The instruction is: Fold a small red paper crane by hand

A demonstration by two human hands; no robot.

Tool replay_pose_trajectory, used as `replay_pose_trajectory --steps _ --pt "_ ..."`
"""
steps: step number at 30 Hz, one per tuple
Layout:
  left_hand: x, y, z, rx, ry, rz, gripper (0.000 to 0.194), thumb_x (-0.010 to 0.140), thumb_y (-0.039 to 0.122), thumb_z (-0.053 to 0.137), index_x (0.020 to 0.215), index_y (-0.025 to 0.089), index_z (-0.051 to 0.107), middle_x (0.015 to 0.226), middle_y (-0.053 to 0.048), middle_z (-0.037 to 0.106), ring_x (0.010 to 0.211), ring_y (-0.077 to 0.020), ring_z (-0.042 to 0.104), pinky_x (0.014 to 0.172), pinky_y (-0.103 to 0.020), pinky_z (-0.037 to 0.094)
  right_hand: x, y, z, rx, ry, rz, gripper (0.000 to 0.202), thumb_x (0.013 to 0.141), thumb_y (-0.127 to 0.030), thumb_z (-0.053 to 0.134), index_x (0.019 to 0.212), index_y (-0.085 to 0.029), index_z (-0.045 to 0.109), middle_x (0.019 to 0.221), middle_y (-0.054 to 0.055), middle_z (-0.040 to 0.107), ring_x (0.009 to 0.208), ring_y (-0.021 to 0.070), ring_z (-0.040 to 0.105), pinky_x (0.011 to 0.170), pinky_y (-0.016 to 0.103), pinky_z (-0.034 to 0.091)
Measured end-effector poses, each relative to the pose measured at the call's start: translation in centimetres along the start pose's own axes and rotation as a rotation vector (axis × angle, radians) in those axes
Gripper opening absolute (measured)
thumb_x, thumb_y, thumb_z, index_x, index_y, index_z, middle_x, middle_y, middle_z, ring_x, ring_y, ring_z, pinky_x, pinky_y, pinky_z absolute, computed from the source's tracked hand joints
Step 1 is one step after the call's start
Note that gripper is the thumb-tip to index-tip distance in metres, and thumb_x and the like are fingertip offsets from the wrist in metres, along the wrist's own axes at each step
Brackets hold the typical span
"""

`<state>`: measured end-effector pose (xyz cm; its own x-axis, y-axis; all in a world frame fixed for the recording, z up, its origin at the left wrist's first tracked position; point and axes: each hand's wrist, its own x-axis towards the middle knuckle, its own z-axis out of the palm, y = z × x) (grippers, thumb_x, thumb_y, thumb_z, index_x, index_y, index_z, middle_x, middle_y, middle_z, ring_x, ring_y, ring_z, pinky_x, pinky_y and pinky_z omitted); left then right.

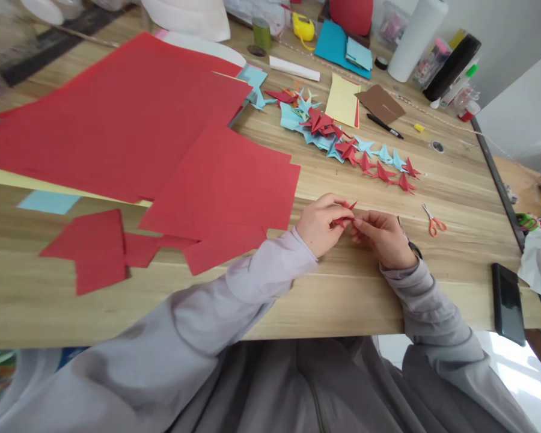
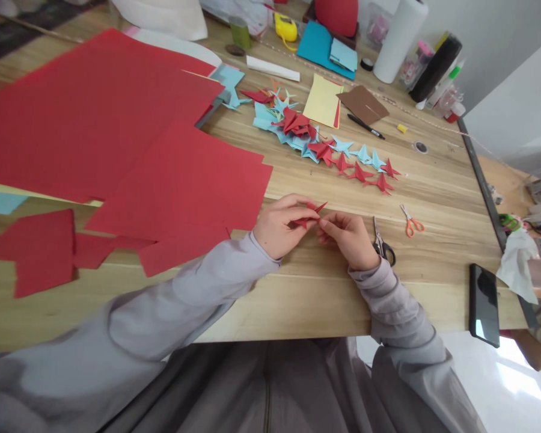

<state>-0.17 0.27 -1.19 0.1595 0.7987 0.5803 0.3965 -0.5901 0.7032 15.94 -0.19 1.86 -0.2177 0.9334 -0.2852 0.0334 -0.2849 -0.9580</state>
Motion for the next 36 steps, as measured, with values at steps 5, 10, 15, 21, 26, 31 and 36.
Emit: replay_pose_trajectory --steps 5,10,15,21,26,31,36 --pt "0.31 0.19 -0.13 -0.091 0.022 -0.140 0.015 0.075 0.008 0.061 0.080 0.017 0.072 0.093 -0.006 0.065 0.083 -0.0129 0.064 0.067 -0.022 0.054 0.21 0.03 -0.19 0.042 0.074 -0.043 0.032 0.064 -0.047 0.075 0.069 -0.017 0.066 0.061 0.000 0.065 0.054 0.0108 0.059 0.054 0.024 0.048" --pt "0.33 0.15 -0.03 -0.104 0.023 -0.143 0.017 0.074 0.006 0.060 0.080 0.016 0.072 0.092 -0.006 0.065 0.083 -0.0129 0.064 0.066 -0.022 0.054 0.22 0.25 -0.08 -0.020 0.076 -0.081 0.027 0.068 -0.043 0.074 0.073 -0.018 0.066 0.060 -0.001 0.065 0.056 0.0105 0.059 0.058 0.024 0.048" --pt "0.19 0.07 0.05 -0.084 0.006 -0.100 0.017 0.075 0.007 0.059 0.081 0.016 0.072 0.093 -0.007 0.066 0.081 -0.0127 0.065 0.063 -0.021 0.054 0.16 0.35 0.04 -0.083 0.051 -0.118 0.027 0.068 -0.043 0.074 0.072 -0.018 0.064 0.059 -0.001 0.064 0.056 0.0111 0.058 0.058 0.025 0.047" --pt "0.19 0.11 -0.09 -0.060 0.013 -0.112 0.019 0.073 0.006 0.058 0.080 0.017 0.072 0.093 -0.006 0.066 0.083 -0.0131 0.065 0.064 -0.022 0.054 0.10 0.24 0.01 -0.062 0.051 -0.083 0.025 0.067 -0.041 0.074 0.069 -0.018 0.063 0.060 -0.001 0.065 0.055 0.0115 0.059 0.057 0.025 0.047" --pt "0.24 0.04 -0.07 -0.061 0.018 -0.117 0.018 0.074 0.007 0.059 0.080 0.017 0.072 0.093 -0.006 0.066 0.083 -0.0127 0.064 0.064 -0.021 0.054 0.21 0.21 -0.15 -0.014 0.084 -0.062 0.026 0.065 -0.041 0.075 0.067 -0.019 0.062 0.059 -0.001 0.065 0.055 0.0119 0.059 0.056 0.025 0.048" --pt "0.19 0.00 -0.03 -0.054 0.018 -0.109 0.019 0.074 0.006 0.059 0.081 0.018 0.072 0.094 -0.006 0.066 0.084 -0.0129 0.065 0.067 -0.022 0.054 0.21 0.27 0.04 0.003 0.080 -0.060 0.027 0.065 -0.042 0.075 0.070 -0.018 0.064 0.059 -0.001 0.065 0.054 0.0114 0.059 0.056 0.025 0.048" --pt "0.03 -0.11 0.16 -0.038 0.028 -0.047 0.018 0.075 0.006 0.057 0.081 0.016 0.071 0.094 -0.007 0.067 0.085 -0.0140 0.065 0.072 -0.026 0.055 0.00 0.15 0.31 -0.041 0.038 -0.044 0.030 0.068 -0.047 0.073 0.072 -0.018 0.066 0.062 0.000 0.065 0.055 0.0109 0.058 0.056 0.025 0.047"
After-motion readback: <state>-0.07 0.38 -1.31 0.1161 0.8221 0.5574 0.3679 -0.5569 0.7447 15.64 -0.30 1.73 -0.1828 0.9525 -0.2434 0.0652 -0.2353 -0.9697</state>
